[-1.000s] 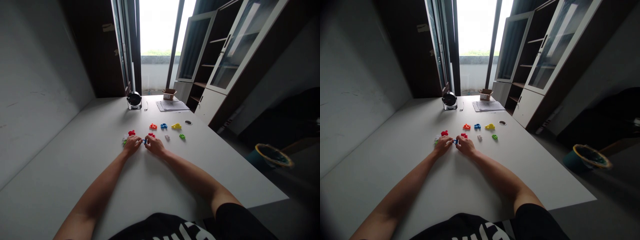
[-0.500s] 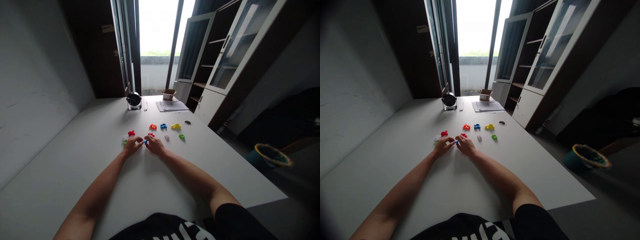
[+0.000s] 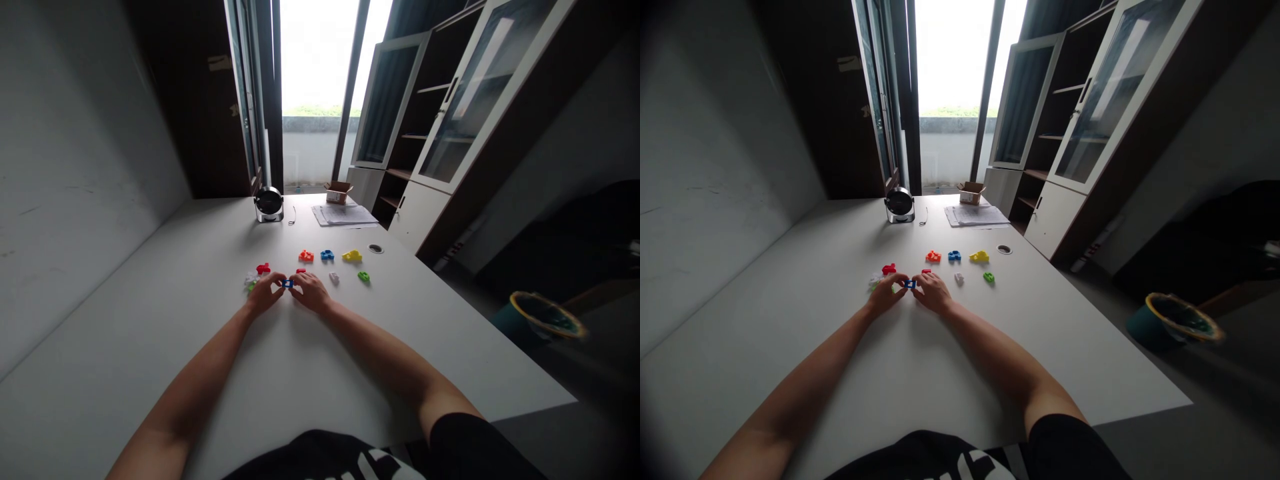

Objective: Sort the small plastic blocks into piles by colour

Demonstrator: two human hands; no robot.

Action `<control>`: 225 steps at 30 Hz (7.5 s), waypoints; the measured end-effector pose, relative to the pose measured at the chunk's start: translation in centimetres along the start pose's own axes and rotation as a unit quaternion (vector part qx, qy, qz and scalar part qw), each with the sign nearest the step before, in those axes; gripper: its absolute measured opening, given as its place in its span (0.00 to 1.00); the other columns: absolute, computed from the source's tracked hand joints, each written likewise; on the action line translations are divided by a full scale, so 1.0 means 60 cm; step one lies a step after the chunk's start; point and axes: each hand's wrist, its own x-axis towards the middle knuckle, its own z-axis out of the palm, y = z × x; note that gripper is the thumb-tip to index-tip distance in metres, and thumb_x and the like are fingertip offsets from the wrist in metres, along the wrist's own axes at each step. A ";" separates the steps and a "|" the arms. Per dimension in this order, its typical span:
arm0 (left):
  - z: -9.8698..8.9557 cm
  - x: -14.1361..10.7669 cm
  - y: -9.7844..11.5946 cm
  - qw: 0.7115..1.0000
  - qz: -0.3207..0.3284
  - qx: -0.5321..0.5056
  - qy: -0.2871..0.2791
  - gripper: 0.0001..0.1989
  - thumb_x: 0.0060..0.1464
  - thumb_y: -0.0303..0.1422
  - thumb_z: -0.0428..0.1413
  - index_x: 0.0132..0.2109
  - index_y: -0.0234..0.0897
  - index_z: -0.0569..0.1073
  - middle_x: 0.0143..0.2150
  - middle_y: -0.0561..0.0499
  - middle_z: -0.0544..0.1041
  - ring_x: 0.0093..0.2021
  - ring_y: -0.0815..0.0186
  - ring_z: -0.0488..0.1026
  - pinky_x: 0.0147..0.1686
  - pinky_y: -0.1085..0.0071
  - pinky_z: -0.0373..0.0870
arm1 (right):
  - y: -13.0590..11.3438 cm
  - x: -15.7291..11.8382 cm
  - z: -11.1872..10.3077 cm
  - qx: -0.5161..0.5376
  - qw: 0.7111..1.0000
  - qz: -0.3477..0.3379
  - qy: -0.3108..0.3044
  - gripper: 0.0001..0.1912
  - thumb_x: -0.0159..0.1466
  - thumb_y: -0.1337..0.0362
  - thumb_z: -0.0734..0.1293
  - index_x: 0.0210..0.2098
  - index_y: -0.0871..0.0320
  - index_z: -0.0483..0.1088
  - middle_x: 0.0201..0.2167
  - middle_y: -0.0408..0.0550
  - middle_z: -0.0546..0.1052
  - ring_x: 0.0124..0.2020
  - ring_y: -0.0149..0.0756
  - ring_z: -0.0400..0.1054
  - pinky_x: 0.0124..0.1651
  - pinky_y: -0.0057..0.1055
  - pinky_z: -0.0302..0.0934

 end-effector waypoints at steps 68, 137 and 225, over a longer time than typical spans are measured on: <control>0.005 0.004 -0.026 0.999 -0.024 -0.037 -0.004 0.15 0.57 0.30 0.53 0.50 0.42 0.77 0.39 0.49 0.80 0.35 0.62 0.75 0.38 0.67 0.70 | 0.279 0.098 -0.118 -0.164 0.962 0.212 -0.044 0.14 0.67 0.56 0.68 0.51 0.50 0.77 0.52 0.55 0.73 0.56 0.51 0.61 0.55 0.45 0.59; -0.004 -0.009 -0.016 0.994 0.060 0.086 -0.015 0.18 0.54 0.29 0.59 0.53 0.42 0.75 0.47 0.46 0.76 0.45 0.58 0.74 0.47 0.62 0.70 | -0.057 -0.061 -0.008 0.075 0.991 0.103 0.041 0.06 0.65 0.70 0.67 0.34 0.56 0.77 0.33 0.45 0.78 0.36 0.35 0.69 0.41 0.28 0.59; 0.004 -0.007 0.023 0.995 0.021 -0.055 -0.078 0.25 0.68 0.46 0.44 0.32 0.38 0.76 0.28 0.53 0.78 0.29 0.66 0.73 0.34 0.70 0.66 | -0.025 -0.058 -0.006 0.341 0.919 0.176 0.090 0.19 0.62 0.47 0.68 0.43 0.56 0.74 0.28 0.44 0.75 0.29 0.35 0.68 0.35 0.31 0.64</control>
